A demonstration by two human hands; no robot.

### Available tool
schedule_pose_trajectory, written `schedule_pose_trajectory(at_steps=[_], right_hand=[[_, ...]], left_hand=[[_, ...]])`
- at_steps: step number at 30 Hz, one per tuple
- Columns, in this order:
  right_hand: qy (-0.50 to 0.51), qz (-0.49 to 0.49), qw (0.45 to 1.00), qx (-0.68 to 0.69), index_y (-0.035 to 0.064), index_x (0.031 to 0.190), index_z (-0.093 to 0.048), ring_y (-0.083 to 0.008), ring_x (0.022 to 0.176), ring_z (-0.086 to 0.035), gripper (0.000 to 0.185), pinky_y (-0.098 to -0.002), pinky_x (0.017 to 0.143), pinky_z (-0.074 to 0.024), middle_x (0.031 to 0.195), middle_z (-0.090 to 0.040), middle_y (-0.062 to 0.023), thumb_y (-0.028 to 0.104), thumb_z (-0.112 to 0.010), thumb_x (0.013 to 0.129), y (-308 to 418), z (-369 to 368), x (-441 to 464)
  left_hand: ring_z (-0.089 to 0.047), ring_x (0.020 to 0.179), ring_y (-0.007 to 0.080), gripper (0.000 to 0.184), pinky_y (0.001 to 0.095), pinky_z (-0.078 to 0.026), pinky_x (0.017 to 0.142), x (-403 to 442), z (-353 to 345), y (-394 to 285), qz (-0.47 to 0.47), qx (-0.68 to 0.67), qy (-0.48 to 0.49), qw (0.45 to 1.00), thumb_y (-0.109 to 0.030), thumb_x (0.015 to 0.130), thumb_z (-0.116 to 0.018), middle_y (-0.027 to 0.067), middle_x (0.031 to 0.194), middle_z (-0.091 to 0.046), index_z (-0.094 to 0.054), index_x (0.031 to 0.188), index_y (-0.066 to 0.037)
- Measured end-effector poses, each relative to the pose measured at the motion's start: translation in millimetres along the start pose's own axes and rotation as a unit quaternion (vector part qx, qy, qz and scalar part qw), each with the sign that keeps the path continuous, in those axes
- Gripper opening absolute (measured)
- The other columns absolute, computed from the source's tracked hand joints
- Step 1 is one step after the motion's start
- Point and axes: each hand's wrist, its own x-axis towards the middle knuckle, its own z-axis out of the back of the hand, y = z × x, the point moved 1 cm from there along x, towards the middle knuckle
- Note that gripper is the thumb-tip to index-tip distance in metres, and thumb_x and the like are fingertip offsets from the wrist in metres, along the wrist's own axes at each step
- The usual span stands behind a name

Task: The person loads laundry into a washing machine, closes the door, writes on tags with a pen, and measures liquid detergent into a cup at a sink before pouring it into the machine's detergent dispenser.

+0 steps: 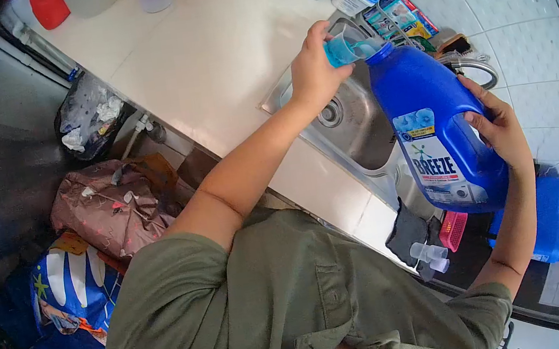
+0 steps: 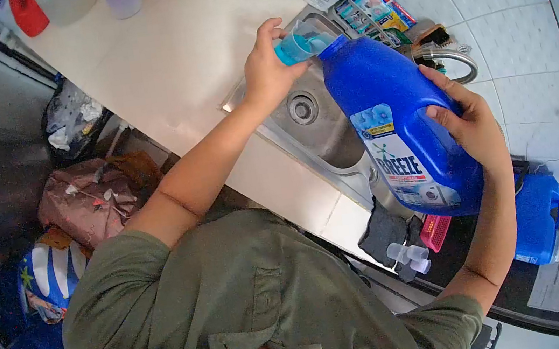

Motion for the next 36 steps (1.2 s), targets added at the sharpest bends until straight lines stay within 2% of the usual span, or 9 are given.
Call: schedule_pose_trajectory(at_steps=[12,15,17,18,23,29,31,35,36], right_hand=[[-0.093,0.095,0.989,0.069,0.0025,0.124,-0.047,-0.014,0.105,-0.049,0.053,-0.0272,0.092,-0.036,0.116,-0.053,-0.009,0.007,-0.066,0.074,-26,-12,3],[-0.17,0.143,0.968,0.119,0.0,0.115,-0.053,-0.0113,0.088,-0.055,0.046,-0.0242,0.079,-0.043,0.101,-0.059,-0.0087,0.006,-0.067,0.071,-29,-19,20],[-0.164,0.039,0.981,0.096,-0.0004,0.106,-0.056,-0.0063,0.063,-0.053,0.039,-0.0193,0.056,-0.0418,0.079,-0.059,-0.0026,0.008,-0.067,0.07,-37,-16,36],[-0.203,0.055,0.969,0.132,0.0008,0.1,-0.058,-0.003,0.048,-0.042,0.033,-0.0178,0.043,-0.0315,0.064,-0.052,0.0039,0.01,-0.067,0.07,-36,-22,47],[-0.319,0.146,0.903,0.25,0.0001,0.094,-0.058,-0.0043,0.048,-0.042,0.026,-0.0192,0.043,-0.0313,0.063,-0.051,0.0022,0.014,-0.065,0.072,-26,-42,128],[-0.278,0.217,0.855,0.379,0.0001,0.094,-0.057,-0.0094,0.053,-0.047,0.031,-0.0239,0.047,-0.0374,0.068,-0.055,-0.0026,0.017,-0.067,0.07,20,-92,267],[-0.268,0.242,0.826,0.432,0.0008,0.094,-0.057,-0.0102,0.054,-0.048,0.031,-0.0244,0.048,-0.0394,0.07,-0.056,-0.0035,0.015,-0.067,0.069,36,-113,307],[-0.231,0.286,0.792,0.487,0.0019,0.101,-0.054,-0.0162,0.072,-0.057,0.043,-0.03,0.064,-0.0469,0.082,-0.06,-0.0075,0.022,-0.072,0.067,49,-142,366],[-0.243,0.263,0.828,0.432,0.0027,0.104,-0.053,-0.0187,0.076,-0.058,0.046,-0.0307,0.068,-0.0467,0.085,-0.06,-0.0094,0.023,-0.072,0.067,46,-145,374]], left_hand=[[-0.06,0.076,0.0262,0.078,0.034,-0.047,0.067,36,21,-25,-0.052,0.036,-0.018,0.998,-0.017,0.054,-0.079,0.0106,0.094,-0.058,-0.035,0.118,-0.008],[-0.06,0.07,0.0247,0.079,0.0327,-0.047,0.065,65,35,-38,-0.095,0.052,-0.025,0.994,-0.019,0.054,-0.08,0.0127,0.096,-0.058,-0.035,0.118,-0.008],[-0.06,0.067,0.022,0.08,0.0313,-0.048,0.062,84,48,-51,-0.133,0.061,-0.039,0.989,-0.02,0.053,-0.08,0.0149,0.097,-0.058,-0.034,0.118,-0.007],[-0.061,0.069,0.0197,0.083,0.0296,-0.048,0.061,95,53,-46,-0.15,0.03,-0.037,0.987,-0.021,0.053,-0.081,0.0165,0.098,-0.057,-0.033,0.119,-0.006],[-0.06,0.072,0.023,0.082,0.0314,-0.048,0.065,117,93,-45,-0.139,0.019,-0.048,0.989,-0.019,0.052,-0.08,0.0168,0.097,-0.058,-0.034,0.118,-0.006],[-0.059,0.073,0.0203,0.082,0.0283,-0.048,0.061,96,130,-35,-0.079,0.07,-0.046,0.993,-0.015,0.054,-0.08,0.0193,0.103,-0.053,-0.033,0.12,-0.006],[-0.058,0.088,0.0202,0.078,0.0277,-0.05,0.071,87,132,-33,0.006,0.05,-0.011,0.999,-0.007,0.059,-0.078,0.0156,0.106,-0.051,-0.03,0.121,-0.003],[-0.058,0.088,0.0208,0.078,0.0278,-0.049,0.072,81,122,-19,0.032,0.051,0.02,0.998,-0.005,0.06,-0.077,0.0155,0.106,-0.051,-0.03,0.122,-0.003],[-0.057,0.089,0.021,0.078,0.0279,-0.049,0.073,80,115,-18,0.036,0.042,0.029,0.998,-0.005,0.06,-0.077,0.0153,0.106,-0.051,-0.03,0.122,-0.003]])
